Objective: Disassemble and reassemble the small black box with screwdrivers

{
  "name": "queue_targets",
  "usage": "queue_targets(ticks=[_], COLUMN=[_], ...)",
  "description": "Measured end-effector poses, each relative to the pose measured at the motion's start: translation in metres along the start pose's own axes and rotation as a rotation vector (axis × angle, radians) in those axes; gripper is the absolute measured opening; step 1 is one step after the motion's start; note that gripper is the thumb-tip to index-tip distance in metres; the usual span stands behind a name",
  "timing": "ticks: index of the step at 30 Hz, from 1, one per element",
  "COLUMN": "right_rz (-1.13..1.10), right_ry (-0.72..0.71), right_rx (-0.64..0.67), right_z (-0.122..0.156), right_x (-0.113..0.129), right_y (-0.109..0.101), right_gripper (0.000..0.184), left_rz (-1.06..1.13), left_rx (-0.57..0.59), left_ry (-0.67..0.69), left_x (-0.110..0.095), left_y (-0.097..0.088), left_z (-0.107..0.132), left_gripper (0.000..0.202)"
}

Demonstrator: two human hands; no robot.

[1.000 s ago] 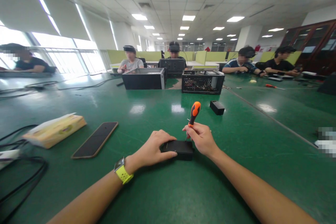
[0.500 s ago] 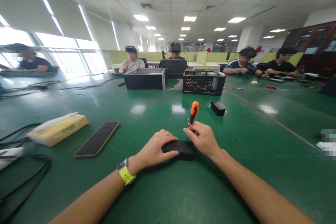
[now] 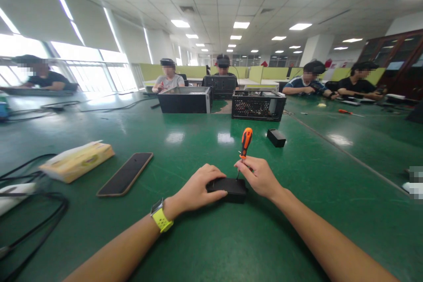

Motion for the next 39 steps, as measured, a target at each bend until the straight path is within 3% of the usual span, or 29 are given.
queue_targets(ticks=[8,13,21,33,39], right_rz=[0.02,0.007,-0.114,-0.061,-0.007], right_ry=[-0.047,-0.033,0.108,0.07,-0.015], right_rx=[-0.152,-0.073,0.025,-0.095,-0.021], right_z=[0.0021,0.0017,0.0033,0.0027,0.0015], right_x=[0.0072,0.0056,-0.0001,0.0012,0.0037], right_y=[-0.0003,0.0011,0.0077,0.0082,0.0087], right_gripper=[0.036,0.031,0.025,0.035,0.036], left_rz=[0.032,0.034,0.009,0.024,0.012], left_rx=[0.002,0.0,-0.026,-0.019,-0.027], left_ry=[-0.015,-0.015,-0.014,-0.034,-0.017], left_x=[-0.0023,-0.0033,-0.0021,-0.0025,-0.0002], left_y=[-0.0006,-0.0019,-0.0025,0.0,0.0016], left_z=[-0.0002,0.0002,-0.001,-0.0032,-0.0038], left_gripper=[0.037,0.037,0.049,0.038,0.04])
Point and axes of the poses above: each hand's wrist, its own z-axis away from the middle knuckle, its own y-axis out of the palm, x = y × z, the point moved 3 cm from there along -z, towards the middle knuckle, and after that the axes turned 6 degrees about -x, right-handed, at the moved point
